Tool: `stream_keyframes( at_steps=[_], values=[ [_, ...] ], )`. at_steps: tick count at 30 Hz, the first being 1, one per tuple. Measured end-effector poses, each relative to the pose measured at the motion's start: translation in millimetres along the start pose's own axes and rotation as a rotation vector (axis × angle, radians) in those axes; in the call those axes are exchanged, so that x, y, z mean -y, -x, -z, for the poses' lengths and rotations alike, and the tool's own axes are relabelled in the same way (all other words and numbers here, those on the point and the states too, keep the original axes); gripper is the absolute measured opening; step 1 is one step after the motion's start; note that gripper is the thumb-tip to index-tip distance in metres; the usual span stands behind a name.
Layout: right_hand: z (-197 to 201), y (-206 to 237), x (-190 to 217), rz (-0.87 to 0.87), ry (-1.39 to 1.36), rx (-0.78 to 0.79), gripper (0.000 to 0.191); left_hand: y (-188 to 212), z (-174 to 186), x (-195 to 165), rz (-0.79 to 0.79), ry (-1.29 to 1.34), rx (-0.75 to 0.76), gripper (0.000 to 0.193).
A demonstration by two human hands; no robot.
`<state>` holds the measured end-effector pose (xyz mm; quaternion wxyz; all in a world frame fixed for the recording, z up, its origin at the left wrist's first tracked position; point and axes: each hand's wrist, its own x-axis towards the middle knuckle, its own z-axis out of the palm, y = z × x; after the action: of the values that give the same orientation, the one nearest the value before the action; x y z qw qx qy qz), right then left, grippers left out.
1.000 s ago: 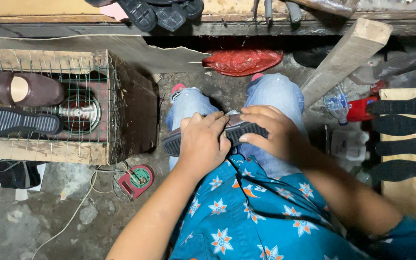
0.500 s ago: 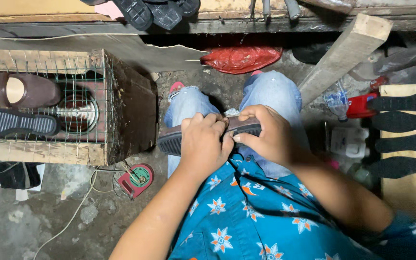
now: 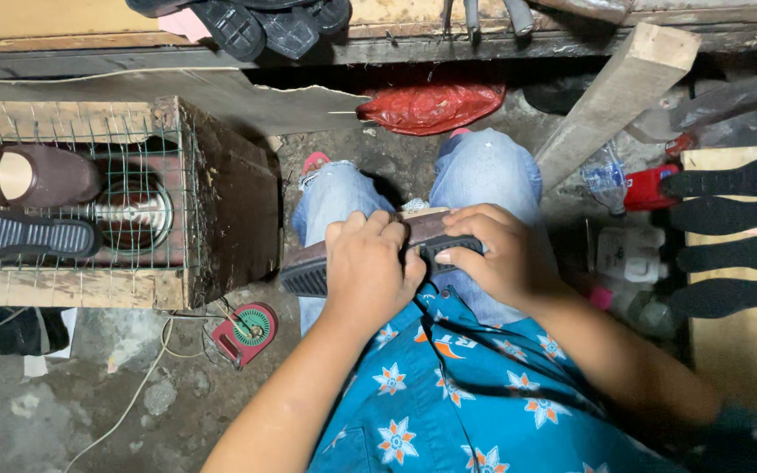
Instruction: The person uses a curved metal tool to scrape and smooth the sole and edges of a brown shoe. They then attach a black rubber sole to a pink shoe insole and press it into place.
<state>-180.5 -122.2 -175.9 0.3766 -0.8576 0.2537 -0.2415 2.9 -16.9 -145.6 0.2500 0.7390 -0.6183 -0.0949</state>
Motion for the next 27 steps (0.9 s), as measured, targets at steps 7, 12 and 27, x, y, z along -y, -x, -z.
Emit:
stream_keyframes(
  at_steps=[7, 12, 27],
  values=[
    [4, -30, -25, -0.372, -0.211, 0.222, 0.033, -11, 5, -3, 0.065, -0.049, 0.066, 0.023],
    [6, -38, -22, -0.366, -0.326, 0.252, 0.037, -18, 7, -10, 0.065, -0.113, 0.094, 0.025],
    [-14, -32, 30, 0.262, 0.149, 0.165, 0.034, 56, 41, 39, 0.017, 0.047, -0.167, 0.041]
  ],
)
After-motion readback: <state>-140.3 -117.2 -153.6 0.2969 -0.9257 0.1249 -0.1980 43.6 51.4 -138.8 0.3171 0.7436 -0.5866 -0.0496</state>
